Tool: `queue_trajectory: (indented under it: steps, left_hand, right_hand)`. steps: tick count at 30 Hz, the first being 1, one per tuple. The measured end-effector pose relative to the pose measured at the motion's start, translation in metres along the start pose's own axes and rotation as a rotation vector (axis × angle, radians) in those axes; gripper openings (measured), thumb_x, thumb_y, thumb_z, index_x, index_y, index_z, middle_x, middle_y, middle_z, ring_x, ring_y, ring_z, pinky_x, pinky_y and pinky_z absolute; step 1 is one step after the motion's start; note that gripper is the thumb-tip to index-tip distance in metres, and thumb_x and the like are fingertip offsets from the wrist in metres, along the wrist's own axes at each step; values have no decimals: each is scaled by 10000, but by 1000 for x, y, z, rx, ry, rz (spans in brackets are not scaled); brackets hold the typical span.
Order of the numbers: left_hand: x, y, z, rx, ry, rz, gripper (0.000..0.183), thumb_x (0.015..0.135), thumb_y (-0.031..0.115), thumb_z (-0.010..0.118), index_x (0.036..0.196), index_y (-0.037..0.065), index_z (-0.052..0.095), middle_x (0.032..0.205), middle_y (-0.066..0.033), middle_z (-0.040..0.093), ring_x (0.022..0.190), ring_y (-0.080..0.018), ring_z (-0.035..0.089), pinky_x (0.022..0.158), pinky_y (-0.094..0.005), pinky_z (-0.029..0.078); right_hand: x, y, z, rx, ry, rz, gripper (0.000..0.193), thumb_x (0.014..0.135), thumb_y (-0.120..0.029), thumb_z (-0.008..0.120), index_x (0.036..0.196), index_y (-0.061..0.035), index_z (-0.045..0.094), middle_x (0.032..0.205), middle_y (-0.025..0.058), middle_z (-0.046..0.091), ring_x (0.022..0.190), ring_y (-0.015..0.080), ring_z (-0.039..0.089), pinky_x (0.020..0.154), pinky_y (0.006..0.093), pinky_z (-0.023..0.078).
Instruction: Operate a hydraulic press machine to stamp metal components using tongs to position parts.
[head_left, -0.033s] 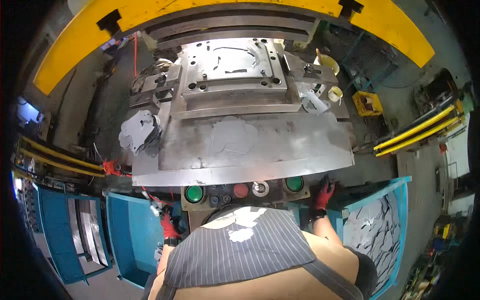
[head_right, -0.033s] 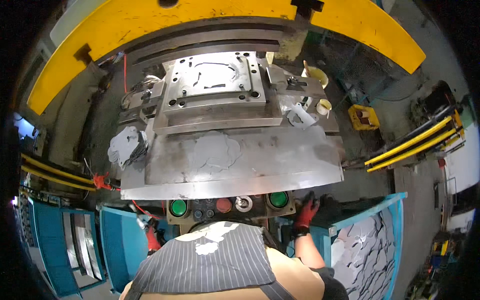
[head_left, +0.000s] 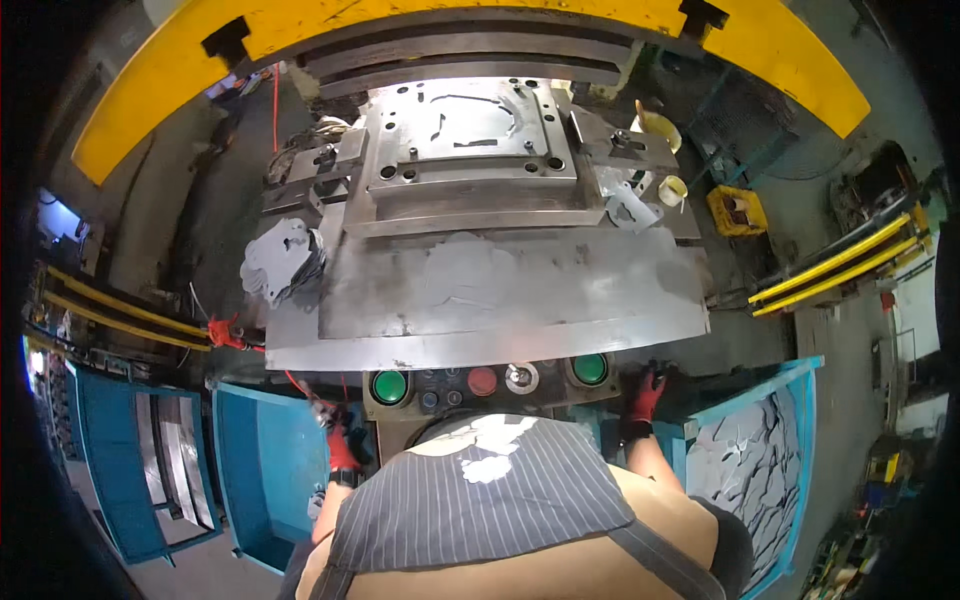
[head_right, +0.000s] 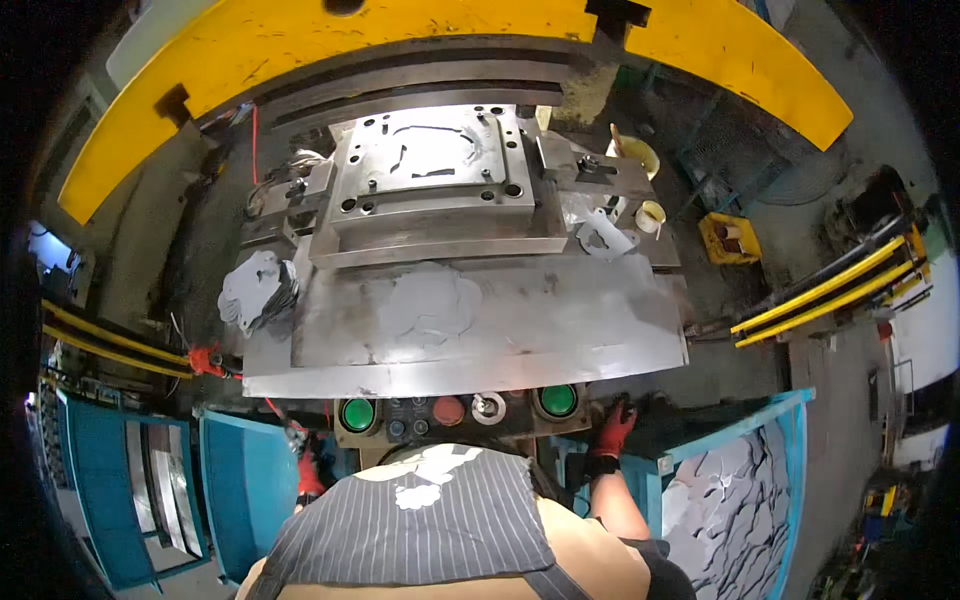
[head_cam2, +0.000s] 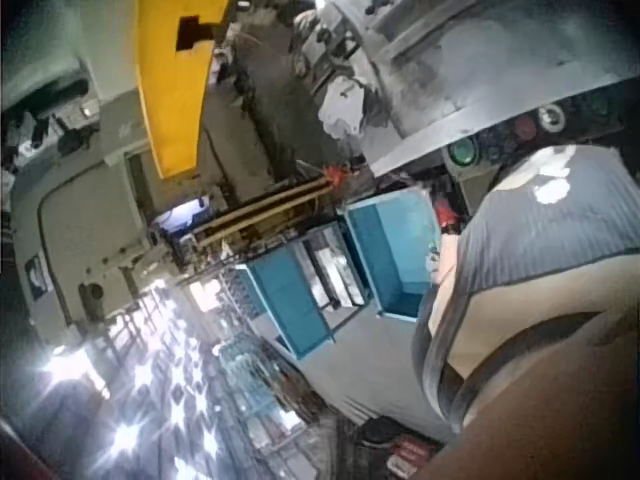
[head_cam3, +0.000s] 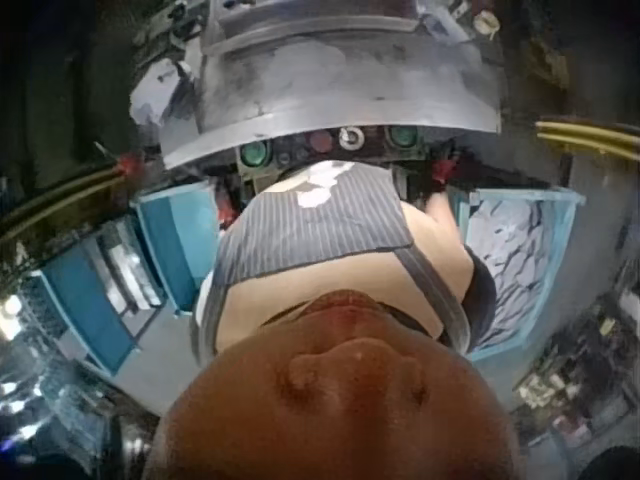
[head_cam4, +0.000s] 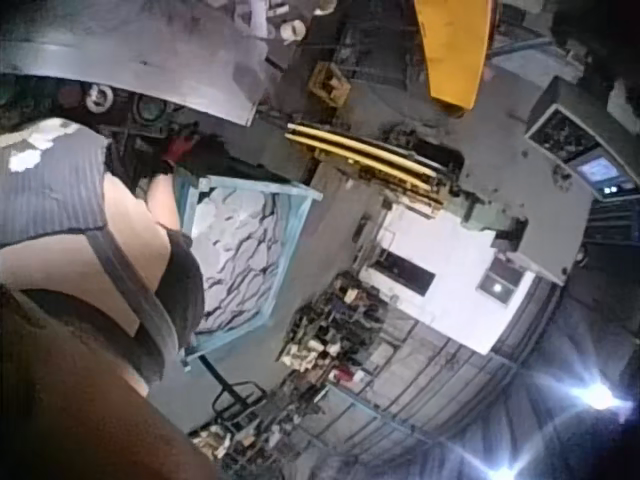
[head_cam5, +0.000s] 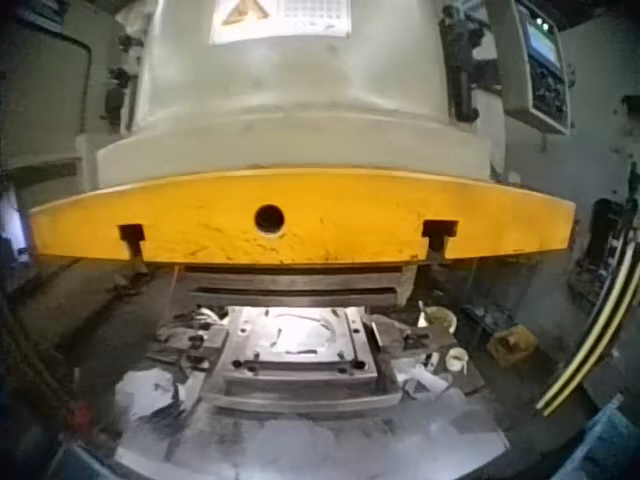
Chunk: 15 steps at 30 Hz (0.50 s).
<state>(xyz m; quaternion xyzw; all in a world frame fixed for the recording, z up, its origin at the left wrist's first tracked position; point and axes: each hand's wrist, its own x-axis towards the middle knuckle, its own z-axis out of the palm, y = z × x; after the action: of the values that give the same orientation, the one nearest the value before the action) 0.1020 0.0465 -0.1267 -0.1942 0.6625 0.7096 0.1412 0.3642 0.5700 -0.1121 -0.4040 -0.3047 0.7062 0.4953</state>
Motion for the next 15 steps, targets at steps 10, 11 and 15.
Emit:
queue_trajectory:
  steps: [10, 11, 15]
  left_hand:
    - [94, -15, 60, 681, -500, -13, 363, 706, 250, 685, 995, 79, 547, 709, -49, 551, 601, -186, 535, 639, -401, 471]
    - [91, -2, 72, 567, -402, -395, 411, 670, 253, 723, 995, 71, 548, 720, -54, 552, 597, -193, 535, 568, -390, 484]
    - [89, 6, 70, 746, -512, -171, 508, 615, 264, 769, 1021, 57, 545, 813, -75, 581, 616, -202, 551, 461, -343, 461]
  right_hand:
    - [55, 23, -16, -1403, -891, 116, 485, 807, -222, 535, 1249, -73, 402, 1275, 152, 394, 1129, 241, 416, 881, 358, 397]
    - [51, 25, -13, -1356, -810, 190, 480, 809, -225, 527, 1249, -78, 404, 1276, 153, 393, 1132, 245, 413, 890, 356, 392]
    - [29, 11, 17, -1331, -942, 143, 438, 826, -256, 490, 1219, -72, 435, 1197, 153, 465, 1117, 254, 424, 936, 335, 351]
